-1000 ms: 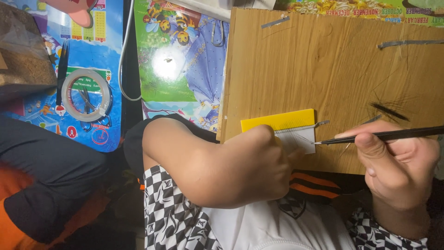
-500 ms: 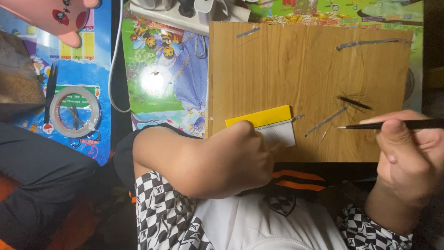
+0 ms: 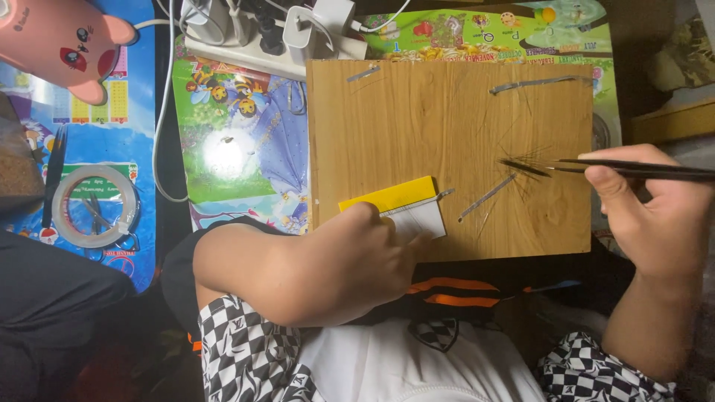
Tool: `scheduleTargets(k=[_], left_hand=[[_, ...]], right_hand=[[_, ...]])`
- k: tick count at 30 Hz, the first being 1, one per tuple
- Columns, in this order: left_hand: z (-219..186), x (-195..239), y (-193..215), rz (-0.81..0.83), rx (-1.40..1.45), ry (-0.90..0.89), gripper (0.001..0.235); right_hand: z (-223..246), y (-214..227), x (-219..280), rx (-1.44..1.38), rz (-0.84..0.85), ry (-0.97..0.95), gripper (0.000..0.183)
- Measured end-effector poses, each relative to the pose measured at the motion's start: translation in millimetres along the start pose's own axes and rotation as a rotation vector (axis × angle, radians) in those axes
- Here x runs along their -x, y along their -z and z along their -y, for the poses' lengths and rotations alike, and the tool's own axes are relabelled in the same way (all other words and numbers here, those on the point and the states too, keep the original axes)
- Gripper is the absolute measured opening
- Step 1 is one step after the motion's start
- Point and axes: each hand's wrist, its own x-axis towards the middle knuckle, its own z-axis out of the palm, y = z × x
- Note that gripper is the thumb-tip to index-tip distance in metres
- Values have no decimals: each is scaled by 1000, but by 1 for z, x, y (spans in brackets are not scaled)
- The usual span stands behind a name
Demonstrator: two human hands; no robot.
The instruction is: Assembling synthetic eyelashes by precisely placing fiber clusters onto an adhesive strip using tweezers.
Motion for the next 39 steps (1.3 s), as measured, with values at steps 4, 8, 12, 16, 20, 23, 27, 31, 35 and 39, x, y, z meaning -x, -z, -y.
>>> scheduleTargets(k=[4,8,12,16,20,23,27,31,35,39], left_hand=[[0,0,1,7,-11,-2,21],[-2,-1,-2,-12,-27,6,23],[-1,0,-1,-31,-17,2,22],[-2,0,-4,-2,0,-2,24],[-2,1,-3,-17,17,0,24],[-7,-2,-9,-36,-42,9,27],[-7,-2,-1,68,14,32,29],[-8,-2,-4,-2,12,47,29],[-11,-6,-20,-8,-18,27,39],[-12,-6,-15,0,9,28,37]], right_hand=[[-1,5,7,-75,23,-47,20],[6,8,11,-32,23,61,17],[13,9,5,171,33,213,12],[19,8,5,76,46,135,15],[22,10,0,73,50,89,16],[28,10,6,-6,83,-3,17],[4,10,9,-6,31,-73,16],[12,13,6,-41,79,-158,20],[-1,12,24,-68,44,-175,26],[11,5,11,-67,51,7,19]])
